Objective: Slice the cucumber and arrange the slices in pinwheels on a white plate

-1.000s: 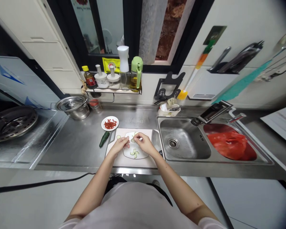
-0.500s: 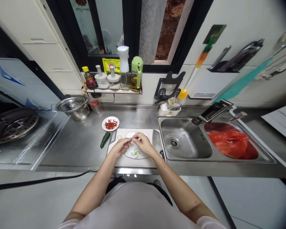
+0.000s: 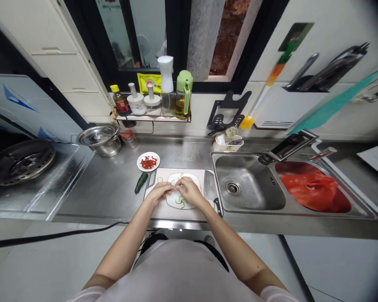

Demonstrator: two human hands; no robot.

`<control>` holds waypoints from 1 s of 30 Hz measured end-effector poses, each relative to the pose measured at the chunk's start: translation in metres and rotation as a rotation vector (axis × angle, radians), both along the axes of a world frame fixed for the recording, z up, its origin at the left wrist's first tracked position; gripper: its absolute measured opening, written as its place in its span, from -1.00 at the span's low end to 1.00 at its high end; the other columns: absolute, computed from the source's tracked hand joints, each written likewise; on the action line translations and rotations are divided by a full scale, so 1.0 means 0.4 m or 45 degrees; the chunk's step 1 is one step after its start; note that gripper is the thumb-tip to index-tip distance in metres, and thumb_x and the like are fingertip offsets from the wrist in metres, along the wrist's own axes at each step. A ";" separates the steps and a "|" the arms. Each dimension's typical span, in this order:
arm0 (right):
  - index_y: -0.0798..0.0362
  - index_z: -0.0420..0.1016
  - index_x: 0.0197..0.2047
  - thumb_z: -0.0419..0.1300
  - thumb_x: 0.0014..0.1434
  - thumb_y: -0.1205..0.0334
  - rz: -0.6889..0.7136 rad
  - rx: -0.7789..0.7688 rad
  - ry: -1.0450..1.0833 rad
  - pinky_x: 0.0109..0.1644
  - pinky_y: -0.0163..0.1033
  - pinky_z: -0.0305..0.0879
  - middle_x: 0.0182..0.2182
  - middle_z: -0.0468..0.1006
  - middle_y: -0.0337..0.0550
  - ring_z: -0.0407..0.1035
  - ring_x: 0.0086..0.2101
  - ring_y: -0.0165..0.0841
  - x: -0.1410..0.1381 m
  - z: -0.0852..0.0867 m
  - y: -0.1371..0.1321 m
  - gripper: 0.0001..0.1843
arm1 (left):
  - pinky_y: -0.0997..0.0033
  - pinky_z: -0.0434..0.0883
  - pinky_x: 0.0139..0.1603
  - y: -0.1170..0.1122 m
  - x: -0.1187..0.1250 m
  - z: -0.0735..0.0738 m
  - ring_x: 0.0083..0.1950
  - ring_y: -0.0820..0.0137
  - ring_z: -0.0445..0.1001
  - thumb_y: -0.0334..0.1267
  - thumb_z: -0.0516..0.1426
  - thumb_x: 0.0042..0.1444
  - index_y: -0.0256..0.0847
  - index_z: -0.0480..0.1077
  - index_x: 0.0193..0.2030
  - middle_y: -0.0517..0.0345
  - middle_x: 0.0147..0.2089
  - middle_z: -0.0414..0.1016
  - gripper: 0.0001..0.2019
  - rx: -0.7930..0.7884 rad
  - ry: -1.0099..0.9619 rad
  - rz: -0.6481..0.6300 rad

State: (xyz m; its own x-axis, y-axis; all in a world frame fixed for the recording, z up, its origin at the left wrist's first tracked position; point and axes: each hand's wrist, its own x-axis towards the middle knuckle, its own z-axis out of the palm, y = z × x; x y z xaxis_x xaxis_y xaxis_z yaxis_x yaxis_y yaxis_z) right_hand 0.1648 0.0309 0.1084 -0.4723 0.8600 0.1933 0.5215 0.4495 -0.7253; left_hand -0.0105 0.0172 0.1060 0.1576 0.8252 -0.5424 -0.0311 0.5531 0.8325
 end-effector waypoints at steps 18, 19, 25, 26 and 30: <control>0.09 0.47 -0.42 0.14 0.04 0.29 -0.099 -0.508 0.213 -0.29 -0.33 0.23 -0.47 0.50 -0.22 0.33 -0.41 -0.42 -0.009 -0.057 0.035 -0.91 | 0.53 0.22 -0.39 0.016 0.021 -0.065 -0.49 0.55 0.28 -0.12 0.34 -0.28 -0.29 0.37 -0.45 0.28 -0.55 0.35 -0.67 0.326 -0.015 0.081; 0.09 0.46 -0.43 0.14 0.02 0.30 -0.096 -0.551 0.239 -0.30 -0.34 0.23 -0.49 0.50 -0.23 0.33 -0.43 -0.43 -0.010 -0.061 0.037 -0.91 | 0.53 0.21 -0.40 0.016 0.020 -0.068 -0.50 0.55 0.27 -0.12 0.34 -0.28 -0.29 0.37 -0.46 0.28 -0.55 0.34 -0.66 0.326 -0.012 0.077; 0.11 0.45 -0.48 0.14 -0.04 0.33 -0.085 -0.757 0.342 -0.36 -0.36 0.21 -0.54 0.47 -0.26 0.30 -0.48 -0.47 -0.023 -0.077 0.045 -0.92 | 0.55 0.17 -0.43 0.014 0.011 -0.090 -0.51 0.57 0.23 -0.10 0.35 -0.30 -0.29 0.36 -0.47 0.29 -0.55 0.32 -0.64 0.312 0.024 0.078; 0.12 0.45 -0.48 0.14 -0.05 0.32 -0.086 -0.782 0.341 -0.38 -0.37 0.21 -0.54 0.46 -0.26 0.29 -0.49 -0.48 -0.024 -0.078 0.046 -0.92 | 0.55 0.18 -0.43 0.014 0.010 -0.093 -0.51 0.57 0.24 -0.10 0.35 -0.31 -0.29 0.36 -0.47 0.29 -0.55 0.32 -0.64 0.312 0.032 0.082; 0.13 0.45 -0.49 0.14 -0.05 0.32 -0.110 -0.888 0.313 -0.46 -0.40 0.16 -0.62 0.41 -0.30 0.24 -0.56 -0.51 -0.028 -0.077 0.045 -0.92 | 0.54 0.20 -0.41 0.013 0.007 -0.103 -0.50 0.56 0.25 -0.08 0.35 -0.32 -0.29 0.35 -0.48 0.29 -0.56 0.33 -0.63 0.321 0.042 0.086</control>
